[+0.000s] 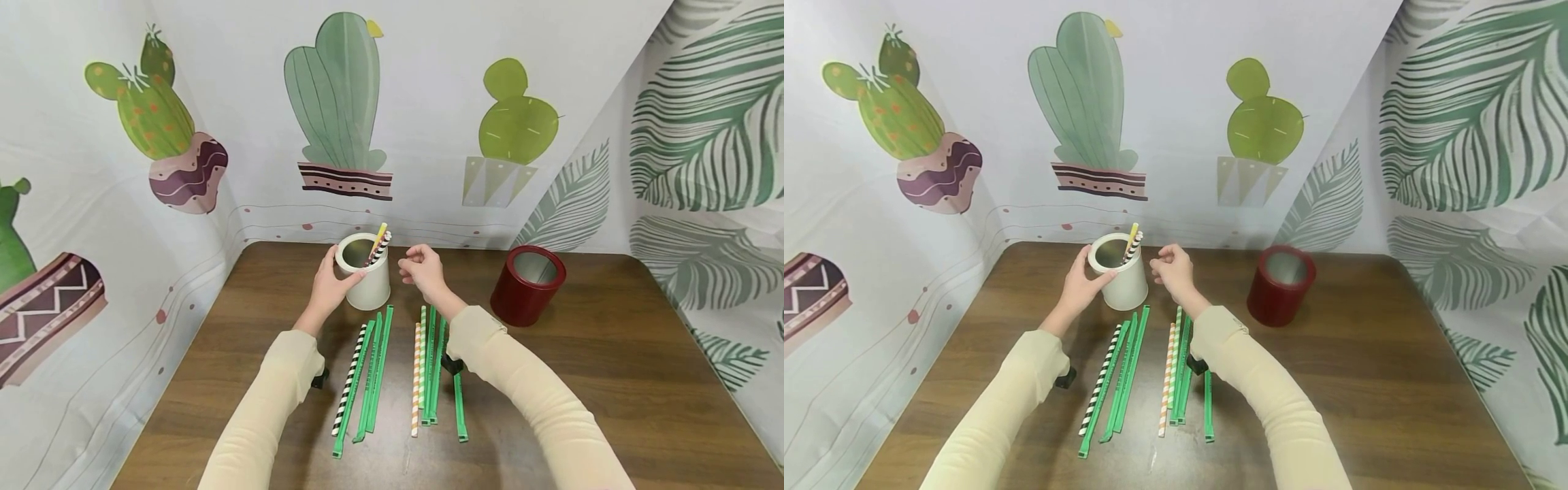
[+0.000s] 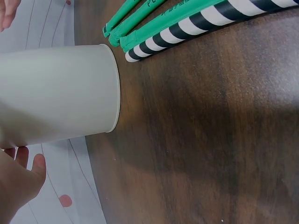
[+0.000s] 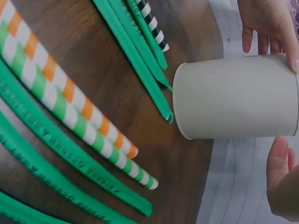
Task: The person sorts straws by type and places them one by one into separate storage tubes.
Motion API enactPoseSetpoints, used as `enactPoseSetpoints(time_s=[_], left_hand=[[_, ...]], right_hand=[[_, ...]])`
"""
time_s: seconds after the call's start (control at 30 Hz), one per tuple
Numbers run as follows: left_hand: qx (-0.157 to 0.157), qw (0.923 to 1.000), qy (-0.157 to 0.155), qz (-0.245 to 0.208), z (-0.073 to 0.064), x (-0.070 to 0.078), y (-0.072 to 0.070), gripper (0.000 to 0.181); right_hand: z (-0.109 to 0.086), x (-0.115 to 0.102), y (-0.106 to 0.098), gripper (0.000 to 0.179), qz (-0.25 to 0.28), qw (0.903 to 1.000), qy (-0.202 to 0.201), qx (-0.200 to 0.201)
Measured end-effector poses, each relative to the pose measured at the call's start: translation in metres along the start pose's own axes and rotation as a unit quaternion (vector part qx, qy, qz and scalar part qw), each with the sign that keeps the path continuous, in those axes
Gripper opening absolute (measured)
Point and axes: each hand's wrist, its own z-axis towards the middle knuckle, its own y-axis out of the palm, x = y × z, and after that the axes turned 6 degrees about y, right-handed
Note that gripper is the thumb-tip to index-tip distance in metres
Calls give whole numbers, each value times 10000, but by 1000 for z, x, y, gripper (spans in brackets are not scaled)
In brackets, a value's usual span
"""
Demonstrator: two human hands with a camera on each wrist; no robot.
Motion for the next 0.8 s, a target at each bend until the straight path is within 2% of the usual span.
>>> enactPoseSetpoints(time_s=[0.5, 0.8], left_hand=[[-43, 10000, -82, -25, -2, 0, 0, 86], [5, 10000, -5, 16, -1, 2, 0, 85]], right_hand=[[-8, 31, -20, 22, -262, 9968, 719, -240], [-12, 45, -28, 30, -470, 9938, 936, -364]])
